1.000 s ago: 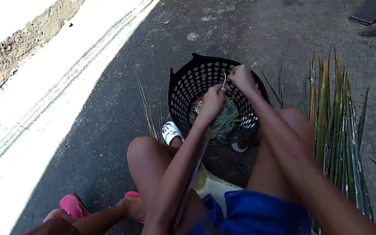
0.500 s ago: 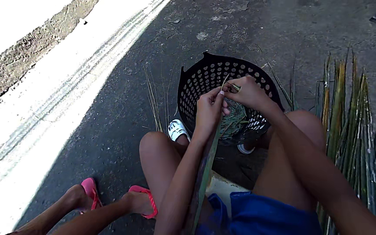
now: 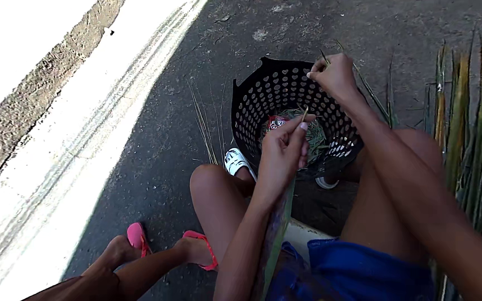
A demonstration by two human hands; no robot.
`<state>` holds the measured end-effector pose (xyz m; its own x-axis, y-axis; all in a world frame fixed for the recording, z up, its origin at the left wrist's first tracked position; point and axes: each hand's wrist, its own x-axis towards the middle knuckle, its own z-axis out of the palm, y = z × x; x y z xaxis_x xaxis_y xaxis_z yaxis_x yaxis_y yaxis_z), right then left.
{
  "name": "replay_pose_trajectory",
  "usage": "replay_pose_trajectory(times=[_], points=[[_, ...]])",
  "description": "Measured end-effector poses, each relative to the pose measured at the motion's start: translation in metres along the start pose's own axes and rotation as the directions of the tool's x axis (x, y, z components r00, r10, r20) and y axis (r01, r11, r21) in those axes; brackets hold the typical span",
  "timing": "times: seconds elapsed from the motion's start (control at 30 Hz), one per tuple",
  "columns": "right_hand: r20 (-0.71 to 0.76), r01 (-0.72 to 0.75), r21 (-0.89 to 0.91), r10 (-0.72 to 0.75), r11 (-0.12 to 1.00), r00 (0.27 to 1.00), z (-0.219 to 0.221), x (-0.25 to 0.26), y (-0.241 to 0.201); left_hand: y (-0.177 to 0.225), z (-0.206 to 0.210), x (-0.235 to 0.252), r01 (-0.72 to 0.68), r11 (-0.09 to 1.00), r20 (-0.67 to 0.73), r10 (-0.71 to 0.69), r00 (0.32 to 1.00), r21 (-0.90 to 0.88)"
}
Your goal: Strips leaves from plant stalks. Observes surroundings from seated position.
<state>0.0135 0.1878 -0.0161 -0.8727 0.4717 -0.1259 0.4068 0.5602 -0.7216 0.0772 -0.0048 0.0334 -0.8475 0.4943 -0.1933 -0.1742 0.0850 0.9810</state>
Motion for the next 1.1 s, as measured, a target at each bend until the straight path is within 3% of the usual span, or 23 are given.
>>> replay_pose_trajectory(times=[0.07,0.17,0.27,0.37,0.5,0.57,0.83,1.0,1.1], points=[[-0.037,0.08,0.047,-0.079,0.996,0.996,-0.005,-0.016,-0.01,-0.005,-0.006,0.009,-0.023,1.0,-0.012,0.023,1.0,0.012],[0.024,0.223,0.101,-0.227,0.969,0.974,0.001,-0.039,-0.011,-0.002,-0.01,0.016,0.037,0.997,0.011,-0.036,0.999,-0.068],[0.029,0.421,0.112,-0.426,0.9,0.904,0.008,-0.043,-0.011,-0.001,-0.012,0.015,0.033,0.981,-0.013,-0.036,0.999,-0.192],[-0.033,0.537,0.21,-0.543,0.817,0.839,0.014,-0.047,-0.008,-0.002,-0.012,0.014,0.046,0.977,-0.024,-0.052,0.998,-0.208],[0.044,0.361,0.597,-0.478,0.717,0.877,0.008,-0.054,-0.01,-0.01,-0.015,0.017,0.074,0.954,0.006,-0.075,0.997,-0.292],[0.086,0.305,0.665,-0.475,0.682,0.876,0.005,-0.055,-0.011,-0.013,-0.018,0.019,0.074,0.94,0.023,-0.07,0.997,-0.334],[0.108,0.379,0.672,-0.591,0.636,0.799,0.002,-0.06,-0.011,-0.018,-0.022,0.019,0.156,0.833,0.177,-0.071,0.982,-0.531],[0.022,0.381,0.671,-0.531,0.636,0.847,-0.004,-0.059,-0.011,-0.018,-0.026,0.016,0.225,0.883,0.267,-0.119,0.956,-0.413],[-0.09,0.455,0.616,-0.516,0.643,0.852,-0.012,-0.051,-0.007,-0.019,-0.026,0.015,0.286,0.884,0.33,-0.163,0.93,-0.369]])
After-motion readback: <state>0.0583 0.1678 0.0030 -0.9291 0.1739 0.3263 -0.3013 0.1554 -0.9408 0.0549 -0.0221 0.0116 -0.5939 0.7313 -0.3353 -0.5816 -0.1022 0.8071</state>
